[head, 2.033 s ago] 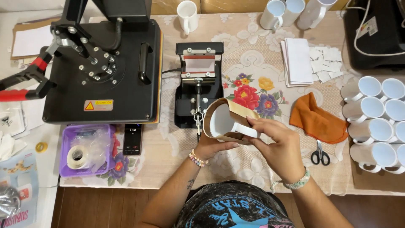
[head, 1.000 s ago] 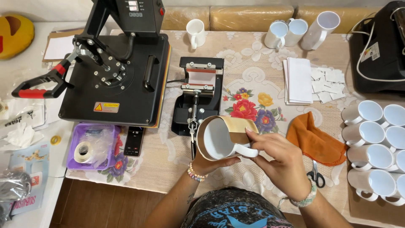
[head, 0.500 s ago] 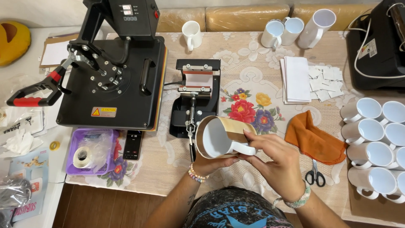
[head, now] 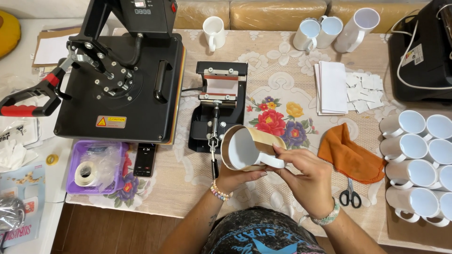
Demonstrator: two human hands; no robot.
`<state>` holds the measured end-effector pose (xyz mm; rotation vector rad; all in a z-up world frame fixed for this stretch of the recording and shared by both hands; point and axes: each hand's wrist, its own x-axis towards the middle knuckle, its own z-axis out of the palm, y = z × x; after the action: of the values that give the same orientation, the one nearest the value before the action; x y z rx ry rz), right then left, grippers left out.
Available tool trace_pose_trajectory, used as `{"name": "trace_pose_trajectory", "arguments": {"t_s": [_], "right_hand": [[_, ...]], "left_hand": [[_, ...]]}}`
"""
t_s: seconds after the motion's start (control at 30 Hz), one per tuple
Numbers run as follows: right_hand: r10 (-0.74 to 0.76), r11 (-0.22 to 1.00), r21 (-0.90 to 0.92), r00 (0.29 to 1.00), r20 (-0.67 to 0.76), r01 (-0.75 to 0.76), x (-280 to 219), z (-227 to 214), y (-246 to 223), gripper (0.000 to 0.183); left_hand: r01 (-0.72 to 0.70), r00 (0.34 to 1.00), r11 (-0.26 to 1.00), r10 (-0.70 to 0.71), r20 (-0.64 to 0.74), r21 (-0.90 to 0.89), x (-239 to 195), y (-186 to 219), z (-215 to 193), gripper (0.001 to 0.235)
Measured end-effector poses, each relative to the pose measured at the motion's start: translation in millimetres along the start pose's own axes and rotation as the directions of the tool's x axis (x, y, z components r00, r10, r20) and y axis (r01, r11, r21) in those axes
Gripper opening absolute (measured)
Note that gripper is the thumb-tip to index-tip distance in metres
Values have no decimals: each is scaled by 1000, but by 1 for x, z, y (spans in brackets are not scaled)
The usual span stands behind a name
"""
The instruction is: Preparing a ceramic mug for printing by cleaning it and placing it into a heat press machine.
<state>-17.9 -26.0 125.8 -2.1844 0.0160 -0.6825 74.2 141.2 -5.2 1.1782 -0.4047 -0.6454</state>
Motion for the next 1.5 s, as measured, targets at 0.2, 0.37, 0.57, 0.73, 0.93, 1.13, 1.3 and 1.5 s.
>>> {"name": "trace_pose_trajectory", "arguments": {"t_s": [0.2,0.37,0.57,0.73,0.93,1.13,1.3,1.5], "right_hand": [[252,967,-31,968,-8,-253,16,12,46,24],[307,933,-218,949,68,-286,77,16,70,24],[356,869,-450,893,275,-207,144,62,153,12],[312,793,-607,889,335,-49,170,111,232,9],[376,720,-694,839,393,2,183,147,252,27],[344,634,-767,850,399,103,176,166,284,31],[340,647,-754,842,418,113,180,167,286,32],[330,629,-766,846,418,133,184,171,289,31]], "left_hand": [[-230,969,932,246,-22,279,5,-19,-8,95],[-308,908,594,417,42,743,-40,-39,-49,62],[-163,918,191,388,78,968,-92,-89,-105,29],[-133,930,99,357,90,986,-94,-122,-129,79],[-227,937,-237,212,279,945,-90,-162,-160,116],[-149,856,-422,397,330,894,-79,-188,-168,48],[-168,854,-402,397,337,900,-76,-203,-172,48],[-166,846,-395,414,337,903,-75,-205,-172,47]]}}
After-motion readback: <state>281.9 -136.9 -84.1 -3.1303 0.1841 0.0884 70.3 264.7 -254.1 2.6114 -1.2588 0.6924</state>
